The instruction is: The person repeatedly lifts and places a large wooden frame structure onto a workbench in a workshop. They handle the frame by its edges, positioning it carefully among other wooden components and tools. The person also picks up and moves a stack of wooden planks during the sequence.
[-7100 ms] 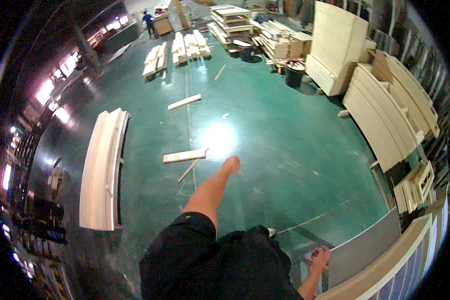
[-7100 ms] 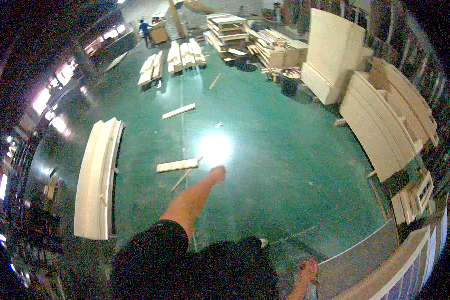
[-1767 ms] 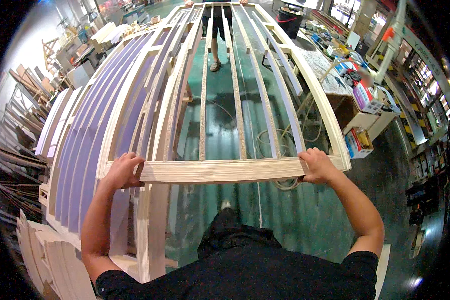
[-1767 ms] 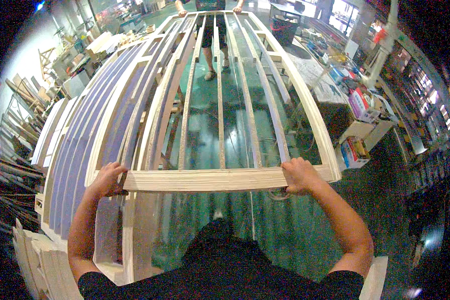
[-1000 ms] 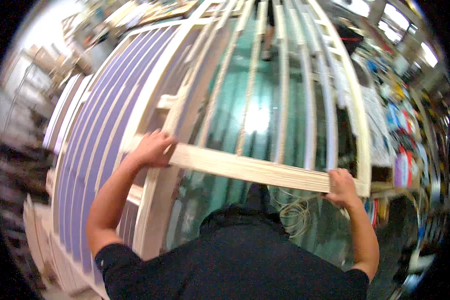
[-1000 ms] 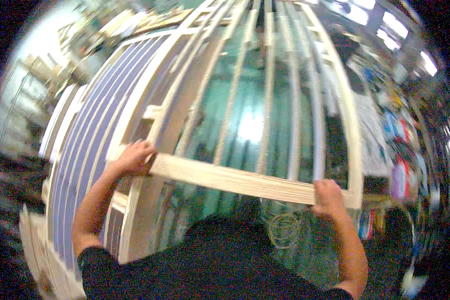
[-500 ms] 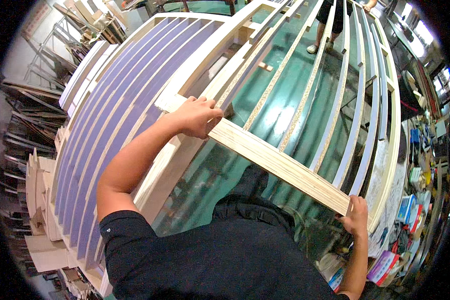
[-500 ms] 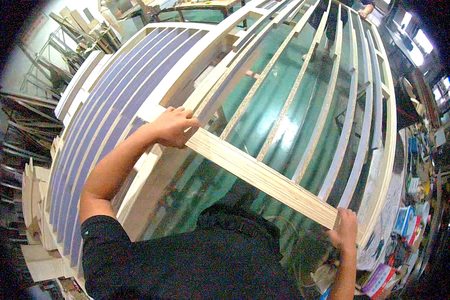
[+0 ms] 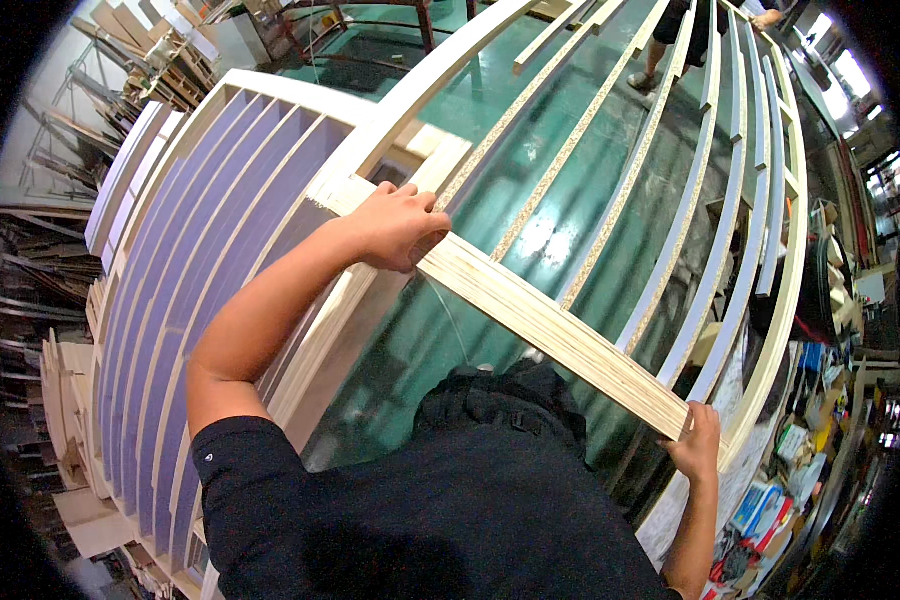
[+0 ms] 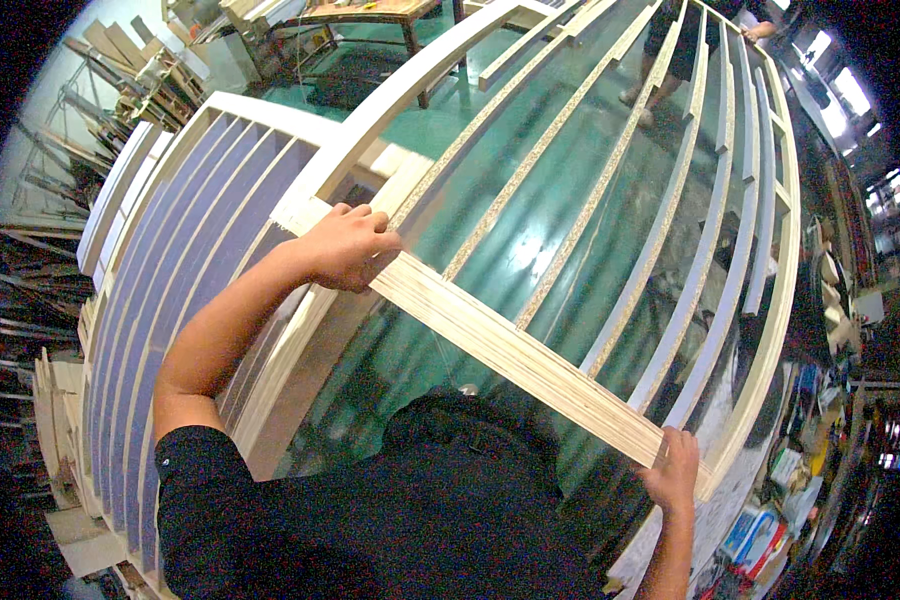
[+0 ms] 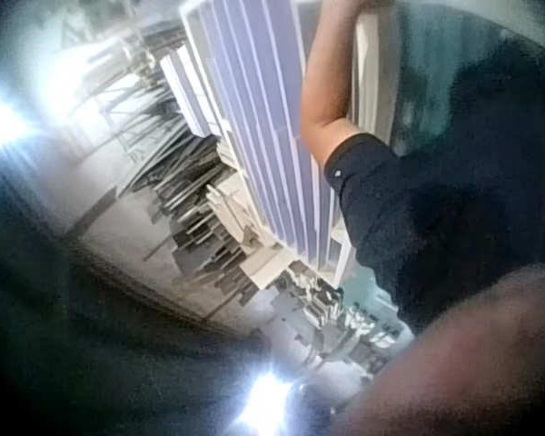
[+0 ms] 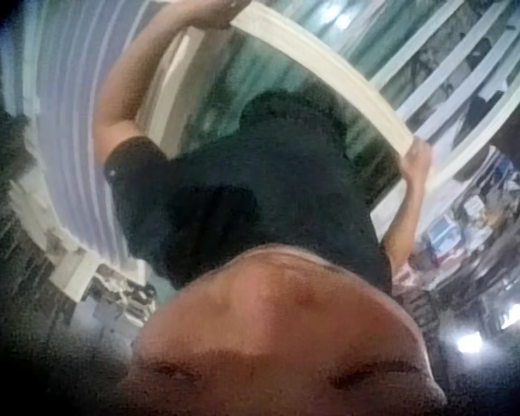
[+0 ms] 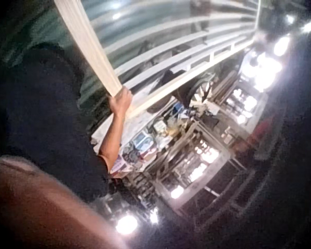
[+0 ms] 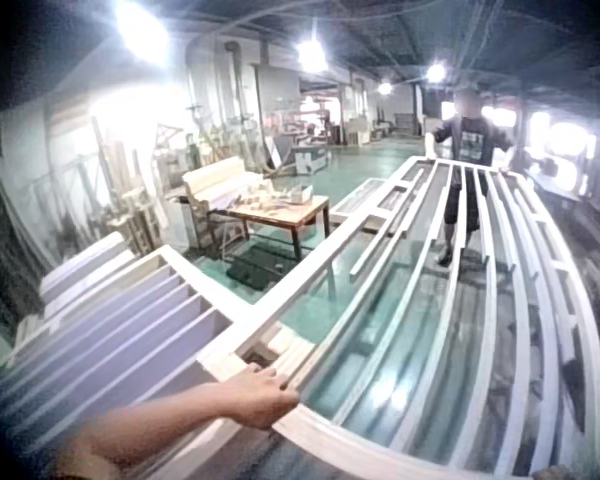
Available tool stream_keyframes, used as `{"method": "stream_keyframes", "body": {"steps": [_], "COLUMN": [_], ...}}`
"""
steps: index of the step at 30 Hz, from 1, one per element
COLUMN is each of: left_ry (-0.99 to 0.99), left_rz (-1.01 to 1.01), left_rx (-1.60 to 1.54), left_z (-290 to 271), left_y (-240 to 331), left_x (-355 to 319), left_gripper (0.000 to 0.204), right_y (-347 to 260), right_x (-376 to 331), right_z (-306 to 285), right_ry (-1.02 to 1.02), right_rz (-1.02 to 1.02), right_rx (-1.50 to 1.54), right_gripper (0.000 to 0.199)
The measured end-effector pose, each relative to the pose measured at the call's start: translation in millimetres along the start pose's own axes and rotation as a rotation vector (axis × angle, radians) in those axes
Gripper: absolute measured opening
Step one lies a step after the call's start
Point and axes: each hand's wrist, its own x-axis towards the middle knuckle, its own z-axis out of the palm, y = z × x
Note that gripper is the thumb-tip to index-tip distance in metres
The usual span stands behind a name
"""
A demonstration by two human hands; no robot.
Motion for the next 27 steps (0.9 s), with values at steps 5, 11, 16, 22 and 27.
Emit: {"method": "stream_keyframes", "body": {"steps": [5, 11, 16, 22, 27], "left_ry": [0.007, 0.005, -0.027, 0.005, 0.012], "left_rz": [-0.007, -0.051, -0.040, -0.024, -0.007], "left_rx": [-0.019, 0.017, 0.012, 0.009, -0.016], "left_z": [-34, -69, -108, -120, -136], "left_y": [-15, -56, -99, -167, -222], "left_x": [107, 239, 357, 500, 603], "left_gripper": [0.025, 0.037, 0.060, 0.060, 0.058], "right_y": [40, 101, 115, 147, 168], "right_x": [87, 209, 324, 465, 577], "right_z": [-33, -49, -82, -82, -82], "right_ry": [-0.004, 0.081, 0.056, 0.082, 0.058], "right_rz": [-0.003, -0.093, -0.004, 0.022, 0.046], "right_rx": [0.002, -0.048, -0.040, -0.055, -0.073], "right_gripper": [0.076, 0.079, 0.069, 0.063, 0.066]}}
